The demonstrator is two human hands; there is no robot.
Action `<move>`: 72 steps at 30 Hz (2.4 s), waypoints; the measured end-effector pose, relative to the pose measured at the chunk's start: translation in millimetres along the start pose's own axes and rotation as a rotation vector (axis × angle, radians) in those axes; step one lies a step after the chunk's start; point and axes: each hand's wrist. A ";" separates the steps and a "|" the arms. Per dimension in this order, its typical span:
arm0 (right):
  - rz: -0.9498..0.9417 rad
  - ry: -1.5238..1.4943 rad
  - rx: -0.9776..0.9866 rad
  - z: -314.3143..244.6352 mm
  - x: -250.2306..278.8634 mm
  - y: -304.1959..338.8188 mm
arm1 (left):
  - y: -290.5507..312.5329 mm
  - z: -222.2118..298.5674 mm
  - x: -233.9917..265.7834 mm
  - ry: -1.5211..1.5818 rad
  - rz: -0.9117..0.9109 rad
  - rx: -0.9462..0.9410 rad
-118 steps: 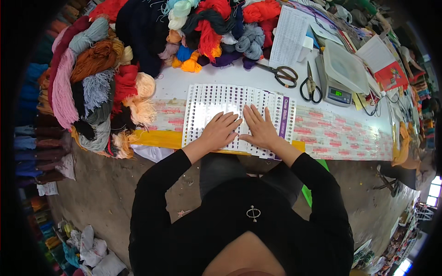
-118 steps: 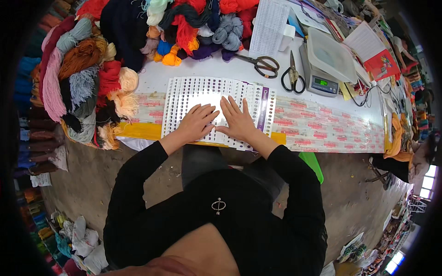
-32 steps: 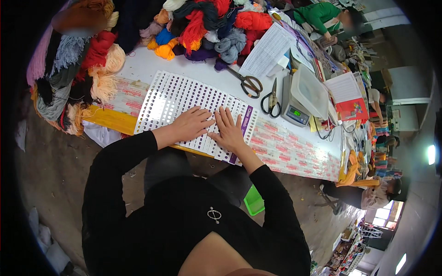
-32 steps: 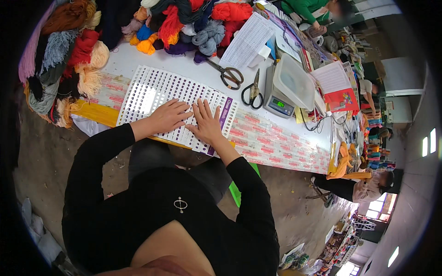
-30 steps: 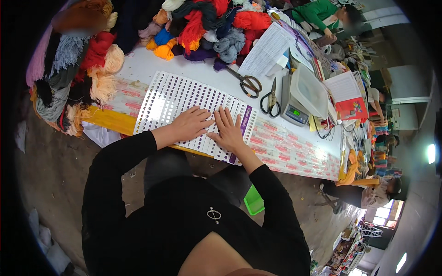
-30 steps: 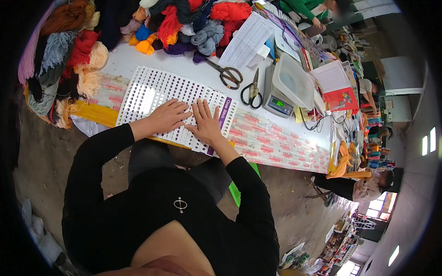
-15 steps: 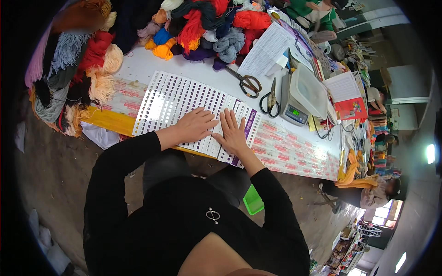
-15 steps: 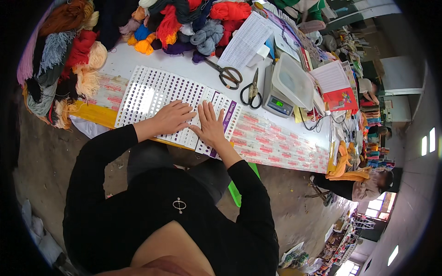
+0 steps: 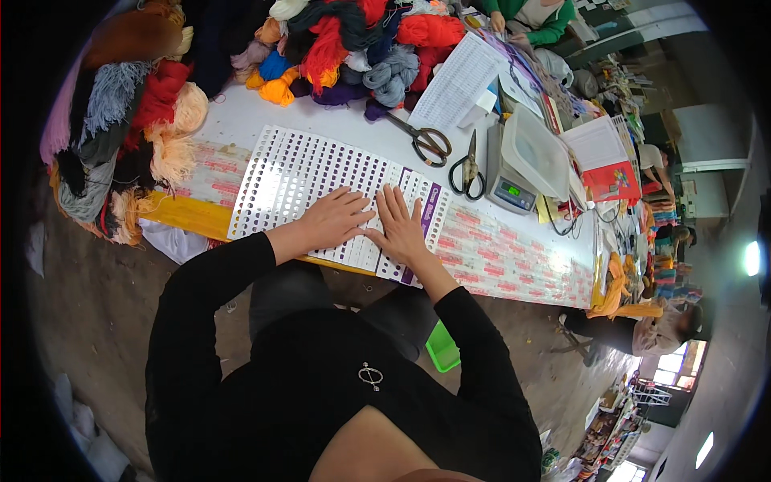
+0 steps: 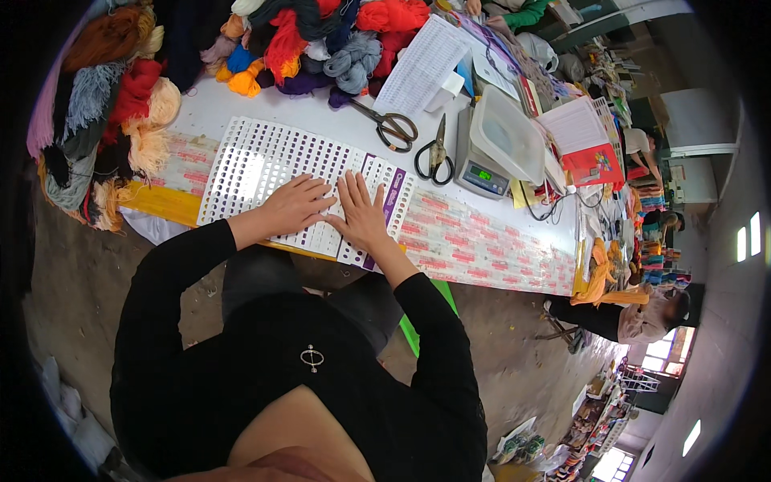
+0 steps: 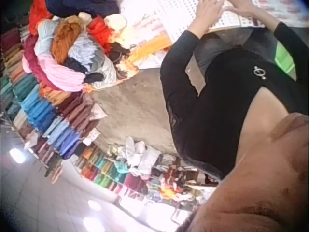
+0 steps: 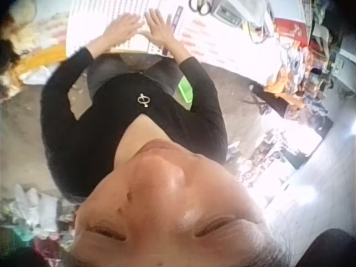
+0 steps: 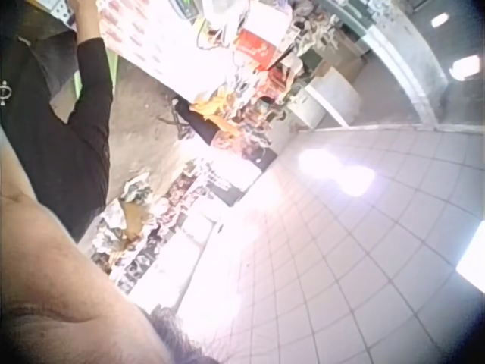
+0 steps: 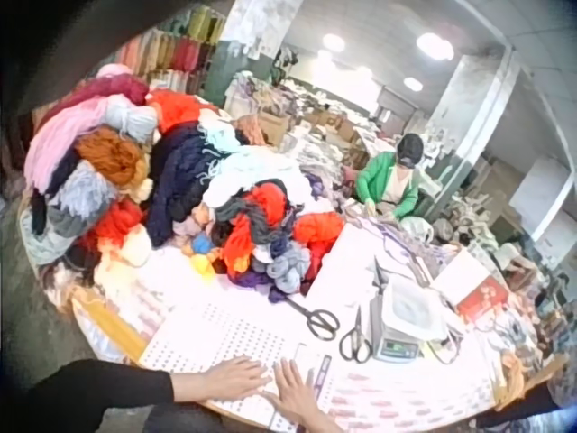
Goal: Organizing and attaching colored yarn strands to a sample identification card in a factory setting.
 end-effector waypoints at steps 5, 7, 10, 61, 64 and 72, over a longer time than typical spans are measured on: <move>-0.012 0.008 -0.018 3.4 0.7 4.3 | -4.9 1.7 6.3 0.001 -0.144 0.026; -0.010 -0.003 -0.022 3.3 0.4 4.2 | -5.3 1.7 2.2 -0.062 -0.041 -0.025; -0.015 0.013 -0.016 2.4 0.1 3.8 | -5.8 1.0 -3.2 -0.014 -0.141 0.005; 0.023 -0.033 -0.053 35.1 1.3 22.7 | -35.6 12.1 -21.1 0.050 -0.135 -0.049; 0.018 -0.027 -0.050 36.1 2.4 23.5 | -37.5 13.5 -17.7 0.090 -0.165 -0.031; 0.058 -0.116 -0.074 38.1 9.9 30.3 | -36.5 18.1 -14.5 0.036 -0.151 -0.047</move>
Point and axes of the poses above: each hand's wrist, its own y-axis away from the middle knuckle, its own x-axis out of the back of the hand, z = x × y, and after that the axes turned 1 degree about -y, right-handed
